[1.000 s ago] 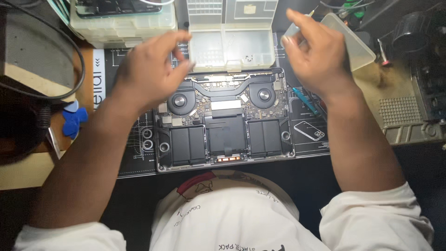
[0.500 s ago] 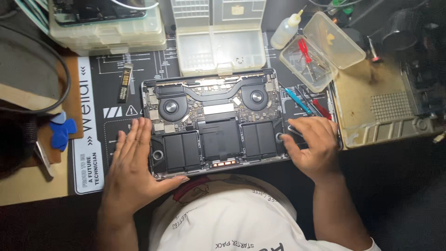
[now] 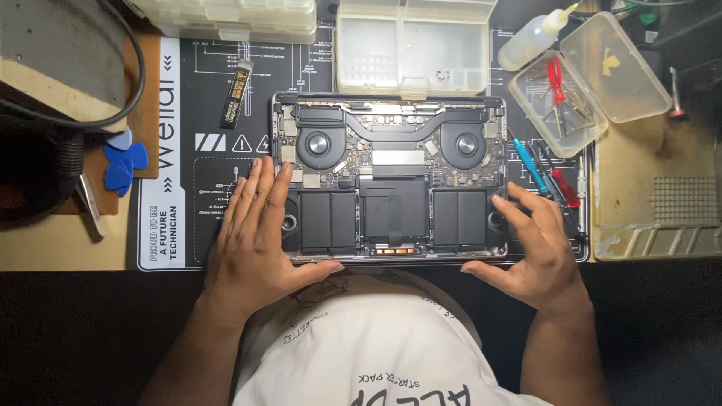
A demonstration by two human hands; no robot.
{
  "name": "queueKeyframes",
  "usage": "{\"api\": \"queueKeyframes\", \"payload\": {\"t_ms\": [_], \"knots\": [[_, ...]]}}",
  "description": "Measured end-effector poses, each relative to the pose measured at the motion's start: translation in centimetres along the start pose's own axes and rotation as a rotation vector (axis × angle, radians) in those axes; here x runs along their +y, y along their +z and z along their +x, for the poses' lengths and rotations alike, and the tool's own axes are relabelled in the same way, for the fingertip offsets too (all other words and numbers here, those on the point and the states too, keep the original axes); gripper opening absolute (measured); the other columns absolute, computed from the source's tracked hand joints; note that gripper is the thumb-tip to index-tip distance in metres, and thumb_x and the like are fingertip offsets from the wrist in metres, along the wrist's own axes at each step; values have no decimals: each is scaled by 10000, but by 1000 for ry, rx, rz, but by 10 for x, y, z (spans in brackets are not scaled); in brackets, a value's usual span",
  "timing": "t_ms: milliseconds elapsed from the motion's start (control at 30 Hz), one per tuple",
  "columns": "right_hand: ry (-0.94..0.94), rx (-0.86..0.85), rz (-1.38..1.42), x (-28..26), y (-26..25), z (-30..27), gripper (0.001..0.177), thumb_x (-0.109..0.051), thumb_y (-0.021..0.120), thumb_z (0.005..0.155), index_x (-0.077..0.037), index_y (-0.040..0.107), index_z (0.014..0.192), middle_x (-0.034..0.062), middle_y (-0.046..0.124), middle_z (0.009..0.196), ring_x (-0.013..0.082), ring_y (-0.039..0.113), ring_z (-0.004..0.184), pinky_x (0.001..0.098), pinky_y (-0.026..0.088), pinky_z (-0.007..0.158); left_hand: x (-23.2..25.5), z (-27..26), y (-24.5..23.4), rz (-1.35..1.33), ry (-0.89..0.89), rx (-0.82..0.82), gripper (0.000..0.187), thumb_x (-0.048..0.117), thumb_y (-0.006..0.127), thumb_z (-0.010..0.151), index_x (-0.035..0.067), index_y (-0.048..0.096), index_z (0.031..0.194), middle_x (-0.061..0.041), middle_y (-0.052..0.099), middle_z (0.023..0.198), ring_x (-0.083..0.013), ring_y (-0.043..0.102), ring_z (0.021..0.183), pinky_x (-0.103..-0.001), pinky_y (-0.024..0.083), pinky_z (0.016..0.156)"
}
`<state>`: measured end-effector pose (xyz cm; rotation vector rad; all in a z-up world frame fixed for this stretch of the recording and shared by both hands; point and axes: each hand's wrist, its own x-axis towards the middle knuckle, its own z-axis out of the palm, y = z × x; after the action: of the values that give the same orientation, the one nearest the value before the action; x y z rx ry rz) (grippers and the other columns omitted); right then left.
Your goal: The person uses a blue plastic prying tool to separate the bottom case of a silver laptop from its main body. They work around the edges to release clips, then lift the cover off to reveal the internal components, including the battery and cooling fans.
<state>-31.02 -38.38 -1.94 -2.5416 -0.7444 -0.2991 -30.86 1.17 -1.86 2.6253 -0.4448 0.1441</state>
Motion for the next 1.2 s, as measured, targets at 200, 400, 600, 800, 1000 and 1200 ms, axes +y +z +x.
{"api": "queueKeyframes", "payload": {"t_ms": [200,400,600,800,1000,1200], "knots": [[37,54,-5,2,3,-5,959,-535,885,684,-14,525,1403,302,584,1375,436,602,1249,535,467,1072,-7,7,-15,-18,64,-118,1407,810,753,631,43,128,1632,-154,217,1709,-350,206,1586,-542,221,1261],[16,50,66,6,2,-7,959,-505,908,701,-29,486,1419,243,604,1354,399,612,1272,509,456,1089,-12,7,-13,-80,96,-77,1430,711,844,592,24,128,1622,-197,292,1676,-363,262,1571,-563,174,1293],[33,77,38,4,3,-7,972,-488,907,727,-22,457,1451,245,583,1440,398,608,1299,493,462,1123,-8,5,-11,-65,9,-80,1455,734,834,538,63,144,1629,-207,267,1684,-337,256,1570,-532,192,1276],[63,52,69,1,-5,-1,804,-463,861,781,-64,535,1398,279,566,1427,398,605,1246,509,463,1087,-6,7,-10,-34,84,-17,1383,751,785,562,7,253,1599,-199,328,1664,-356,289,1566,-551,226,1280],[216,194,223,-3,-16,7,349,-253,630,1000,-5,642,1246,221,662,1325,312,661,1146,329,552,858,-10,14,-12,-64,-34,-109,1047,740,501,759,102,377,1580,-256,154,1714,-422,159,1592,-623,284,1162],[179,243,-217,33,-34,25,49,26,737,968,-23,728,967,85,699,896,258,599,796,396,463,815,-6,42,-28,-107,56,3,643,376,712,881,35,608,1415,-205,580,1497,-404,508,1407,-579,410,1145]]}}
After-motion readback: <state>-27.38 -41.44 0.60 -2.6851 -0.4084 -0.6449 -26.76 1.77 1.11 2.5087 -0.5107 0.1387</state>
